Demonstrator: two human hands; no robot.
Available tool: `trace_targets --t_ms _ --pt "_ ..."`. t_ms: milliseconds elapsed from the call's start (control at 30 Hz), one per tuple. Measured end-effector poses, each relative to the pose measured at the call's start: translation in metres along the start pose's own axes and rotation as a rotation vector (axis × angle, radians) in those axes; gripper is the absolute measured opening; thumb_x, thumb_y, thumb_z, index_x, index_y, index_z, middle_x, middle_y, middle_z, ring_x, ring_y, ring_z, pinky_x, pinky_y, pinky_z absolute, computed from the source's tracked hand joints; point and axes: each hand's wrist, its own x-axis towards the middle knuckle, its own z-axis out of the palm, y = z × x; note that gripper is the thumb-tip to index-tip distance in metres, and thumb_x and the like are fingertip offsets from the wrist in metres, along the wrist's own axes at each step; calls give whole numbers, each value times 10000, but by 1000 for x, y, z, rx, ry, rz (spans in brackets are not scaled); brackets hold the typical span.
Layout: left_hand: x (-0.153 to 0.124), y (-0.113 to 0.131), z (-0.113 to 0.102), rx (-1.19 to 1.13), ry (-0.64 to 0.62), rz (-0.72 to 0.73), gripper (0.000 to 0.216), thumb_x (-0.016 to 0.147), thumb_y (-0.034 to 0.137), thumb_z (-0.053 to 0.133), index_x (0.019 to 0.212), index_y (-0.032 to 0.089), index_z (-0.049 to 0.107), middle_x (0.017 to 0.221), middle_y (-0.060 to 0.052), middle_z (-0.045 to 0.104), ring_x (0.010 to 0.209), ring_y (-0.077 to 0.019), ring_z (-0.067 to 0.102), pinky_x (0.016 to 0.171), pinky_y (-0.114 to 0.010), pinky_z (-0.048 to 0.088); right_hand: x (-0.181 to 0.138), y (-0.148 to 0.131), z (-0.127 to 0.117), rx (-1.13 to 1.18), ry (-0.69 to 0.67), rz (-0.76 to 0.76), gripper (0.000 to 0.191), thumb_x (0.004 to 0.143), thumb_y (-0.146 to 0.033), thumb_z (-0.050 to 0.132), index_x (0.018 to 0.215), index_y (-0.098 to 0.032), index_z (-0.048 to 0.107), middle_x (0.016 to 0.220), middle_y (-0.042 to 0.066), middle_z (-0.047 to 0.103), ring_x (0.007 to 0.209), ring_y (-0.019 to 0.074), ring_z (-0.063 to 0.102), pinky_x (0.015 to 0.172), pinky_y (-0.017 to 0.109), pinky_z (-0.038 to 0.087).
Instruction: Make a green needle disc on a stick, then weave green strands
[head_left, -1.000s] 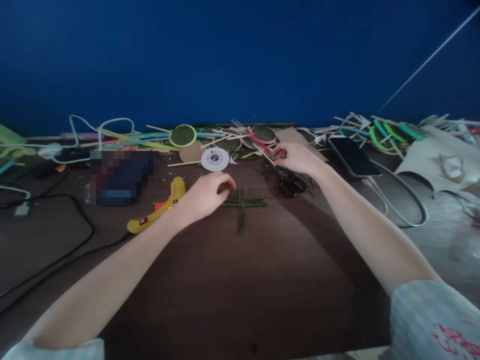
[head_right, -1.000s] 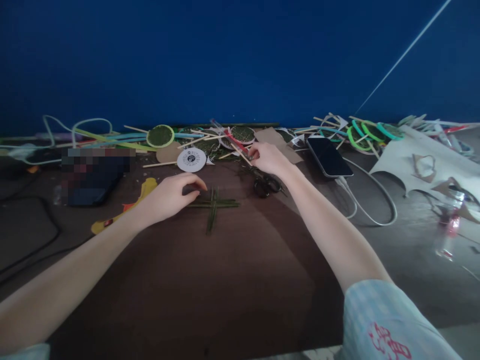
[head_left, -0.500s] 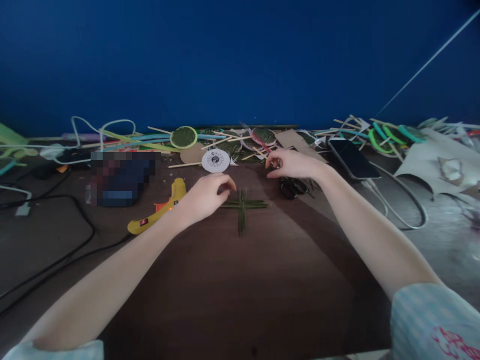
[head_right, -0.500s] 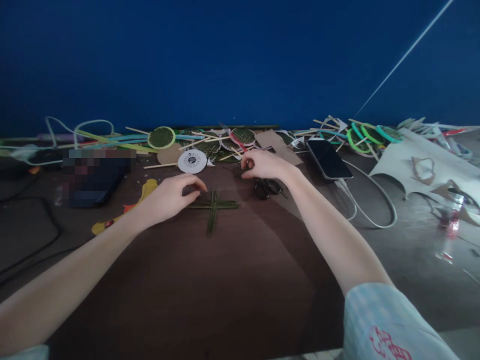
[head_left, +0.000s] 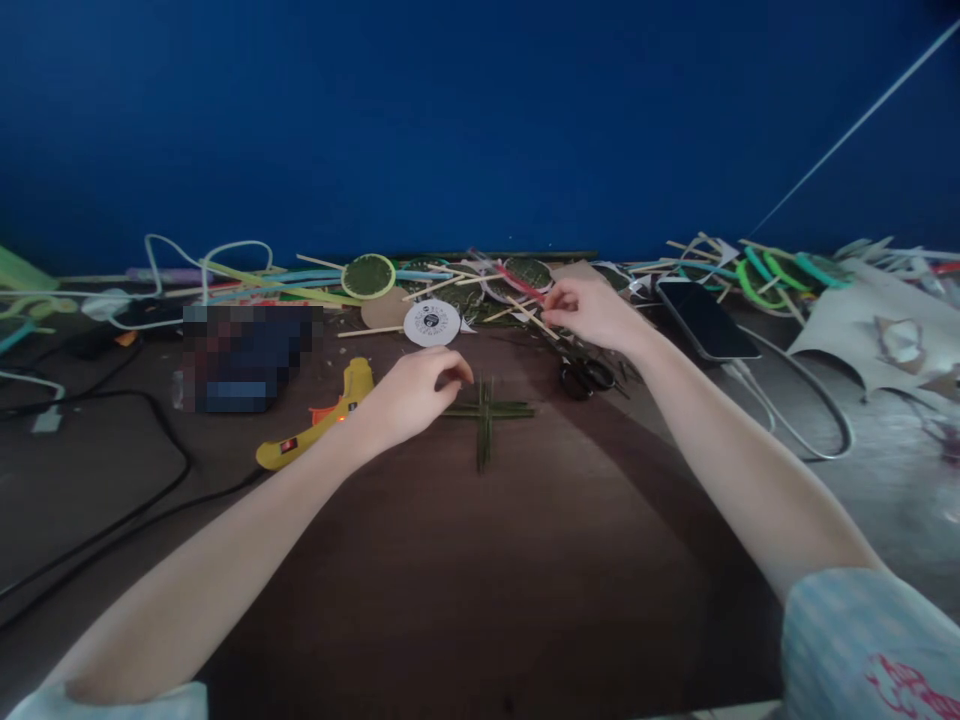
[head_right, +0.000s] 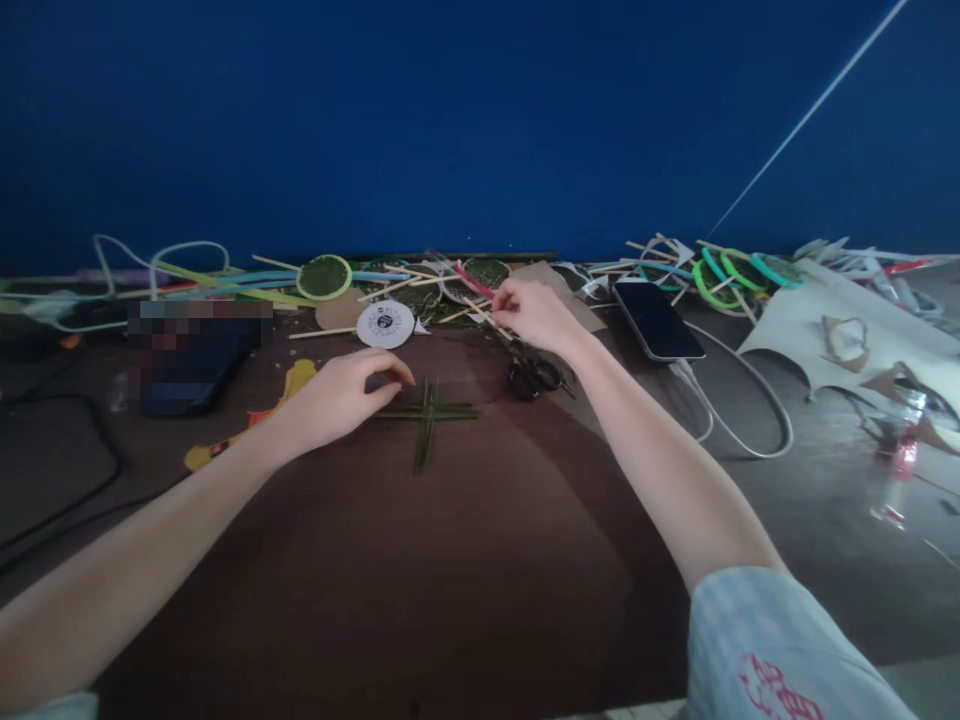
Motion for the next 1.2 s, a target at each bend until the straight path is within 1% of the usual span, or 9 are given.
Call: trace_targets --t_ms 100,200,267,367,433,633,833,1067,1200 --pt "0 0 0 1 -3 -6 132 785 123 506 811 190 617 880 -14 644 809 -156 584 761 -278 441 2 3 -3 46 97 2 165 736 -220 576 873 -149 635 875 76 655 805 179 585 737 321 420" --pt "0 1 -1 -3 -3 -15 135 789 121 503 814 187 617 881 -13 643 804 -153 583 757 -273 439 3 6 -10 2 116 52 185 723 -193 553 870 -149 657 882 78 658 805 188 587 708 318 427" --pt "0 1 -2 -8 -3 -14 142 793 124 493 820 188 618 886 -13 643 803 -153 582 757 -272 440 2 7 -17 -73 25 121 173 709 -185 557 842 -162 666 858 70 665 773 188 593 679 312 430" --pt "-1 1 -2 -5 -2 -5 150 796 133 482 827 188 618 891 -15 642 807 -157 582 764 -277 444 0 7 -24 -269 -222 227 85 674 -234 629 731 -187 670 806 59 673 743 201 597 649 312 433" --pt "-1 1 -1 -2 -2 -2 149 797 140 480 827 187 618 893 -17 641 811 -159 582 768 -280 445 0 8 -24 -398 -327 256 84 654 -271 665 691 -196 669 772 62 673 723 215 597 624 320 431" --pt "-1 0 -2 -3 -6 9 137 795 135 488 824 185 613 894 -19 638 807 -155 578 766 -281 439 6 15 -15 -500 -394 209 42 663 -195 640 681 -194 678 733 61 674 674 206 602 587 302 423" --pt "-1 -1 -2 -5 -5 6 139 797 138 490 826 184 618 886 -16 640 801 -156 577 761 -276 432 4 12 -23 -384 -317 195 61 714 -200 595 741 -189 648 838 52 685 766 195 619 633 279 439" --pt "-1 -3 -2 -16 -14 -13 148 793 138 488 828 187 623 895 -11 635 800 -150 568 746 -266 423 0 12 -32 57 -253 165 35 721 -213 588 731 -186 569 761 53 687 653 154 618 585 281 463" --pt "-1 -2 -3 -17 -18 -23 152 794 138 481 832 185 620 901 -11 635 805 -153 567 743 -270 421 -1 5 -34 113 -263 155 186 693 -209 616 877 -186 599 769 58 698 711 180 631 580 299 470"
